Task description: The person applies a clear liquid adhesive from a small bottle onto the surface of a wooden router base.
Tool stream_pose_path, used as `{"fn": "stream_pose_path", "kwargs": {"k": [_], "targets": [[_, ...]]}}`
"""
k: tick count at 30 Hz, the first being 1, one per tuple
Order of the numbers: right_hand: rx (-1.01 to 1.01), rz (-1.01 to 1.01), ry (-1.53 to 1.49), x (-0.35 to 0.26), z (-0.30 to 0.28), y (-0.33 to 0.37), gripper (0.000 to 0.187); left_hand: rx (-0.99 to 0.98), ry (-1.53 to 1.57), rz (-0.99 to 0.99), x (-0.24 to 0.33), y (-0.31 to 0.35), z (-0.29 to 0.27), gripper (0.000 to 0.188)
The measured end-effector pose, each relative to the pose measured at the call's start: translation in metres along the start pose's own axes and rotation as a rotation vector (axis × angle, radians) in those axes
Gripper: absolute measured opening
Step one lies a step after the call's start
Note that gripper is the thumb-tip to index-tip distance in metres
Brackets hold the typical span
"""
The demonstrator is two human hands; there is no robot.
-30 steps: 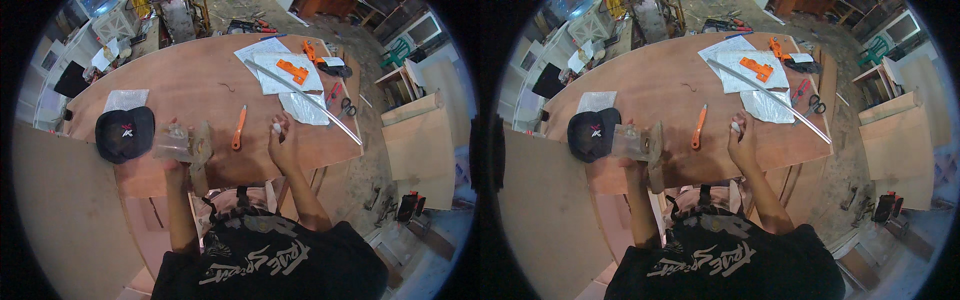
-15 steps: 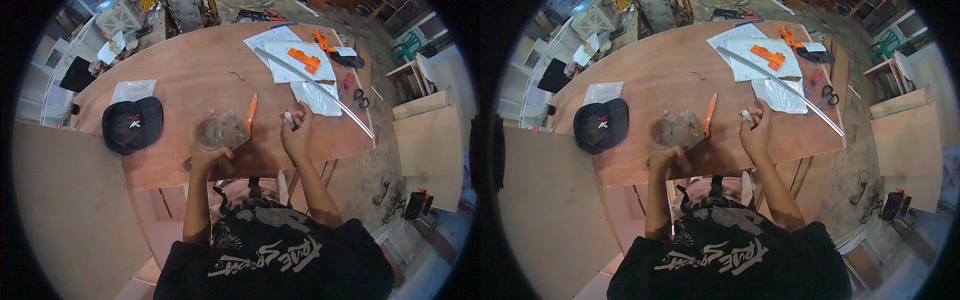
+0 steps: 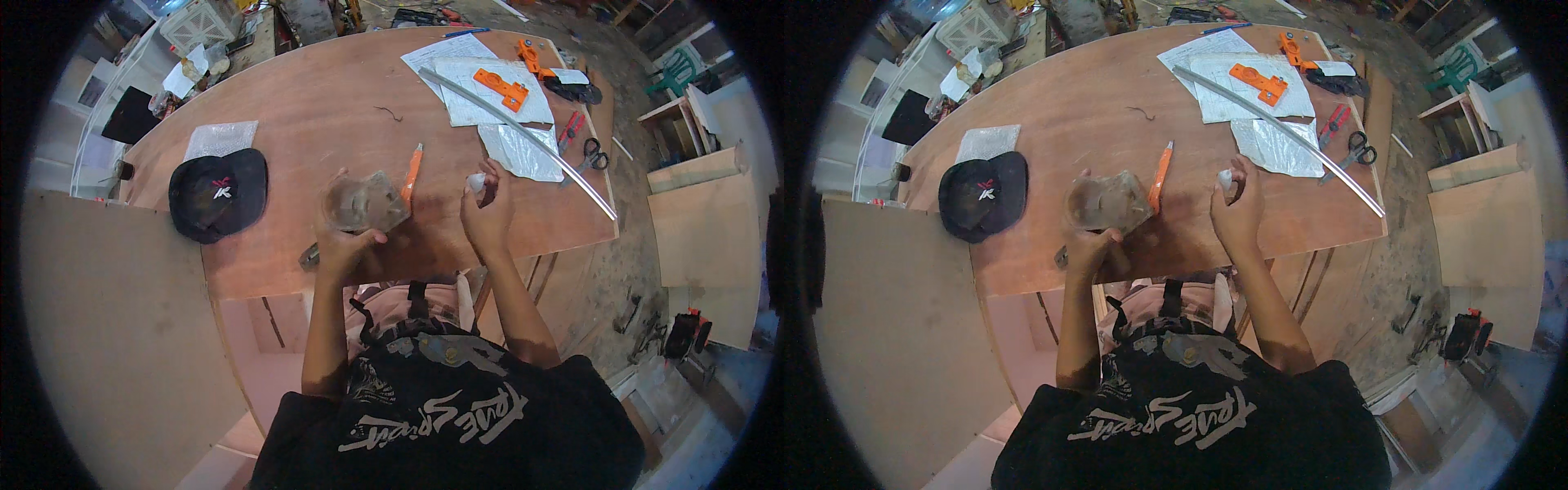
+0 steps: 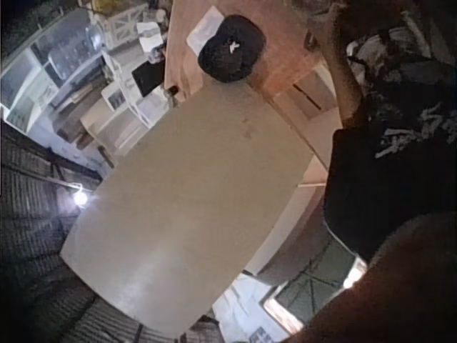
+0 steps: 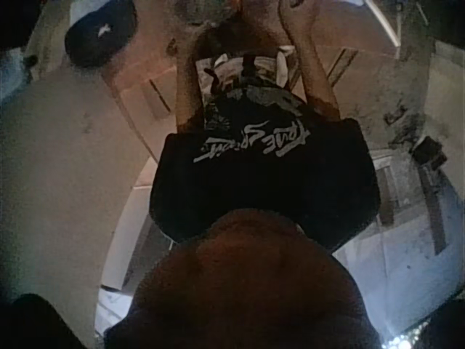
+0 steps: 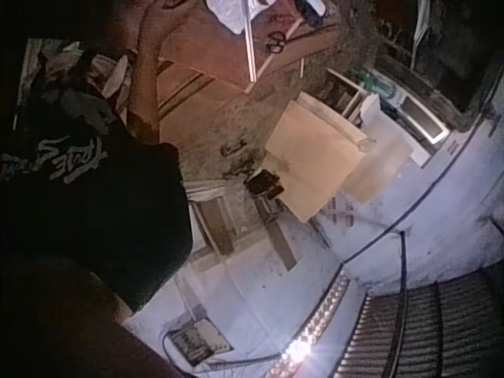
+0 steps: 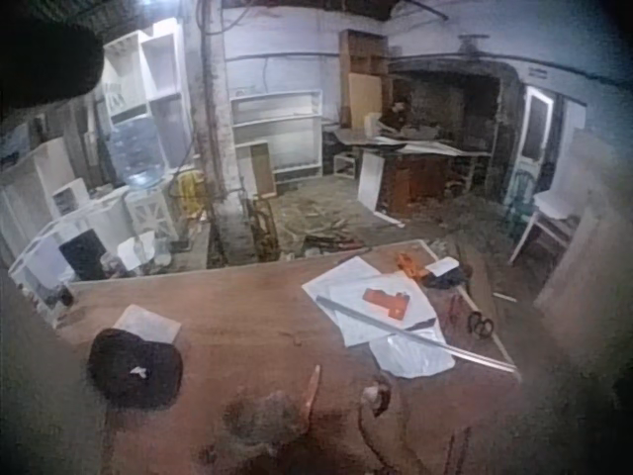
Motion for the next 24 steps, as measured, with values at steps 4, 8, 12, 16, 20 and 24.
{"fn": "stream_pose_path", "kwargs": {"k": [4,8,12,16,20,24], "targets": [[0.017,-0.028,0.024,0.0,0.0,0.0,0.051,-0.016,-0.124,-0.133,-0.001,0.008,-0.005,0.097],[0.039,-0.06,0.053,0.007,0.0,0.001,0.052,-0.003,-0.122,-0.09,0.006,0.007,0.003,0.088],[0.007,0.038,0.082,0.0,-0.003,0.001,0.05,-0.039,-0.186,-0.074,0.004,0.003,0.005,0.085],[0.03,0.02,0.084,0.013,-0.004,0.001,0.049,-0.104,-0.325,-0.059,0.017,-0.006,0.019,0.081],[0.032,-0.015,0.135,0.01,-0.002,0.002,0.05,-0.141,-0.341,-0.149,0.025,-0.007,0.023,0.079],[0.052,-0.117,0.13,0.023,-0.003,-0.002,0.053,-0.208,-0.342,-0.233,0.03,-0.01,0.029,0.078]]}}
Point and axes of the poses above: each hand's wrist, its own y-axis away from the middle knuckle, its own z-axis out of the palm, x = y × z, the point moved 3 cm from there along -y, towards the middle knuckle, and after that the axes turned 2 degrees about -y, right-handed, at the moved point
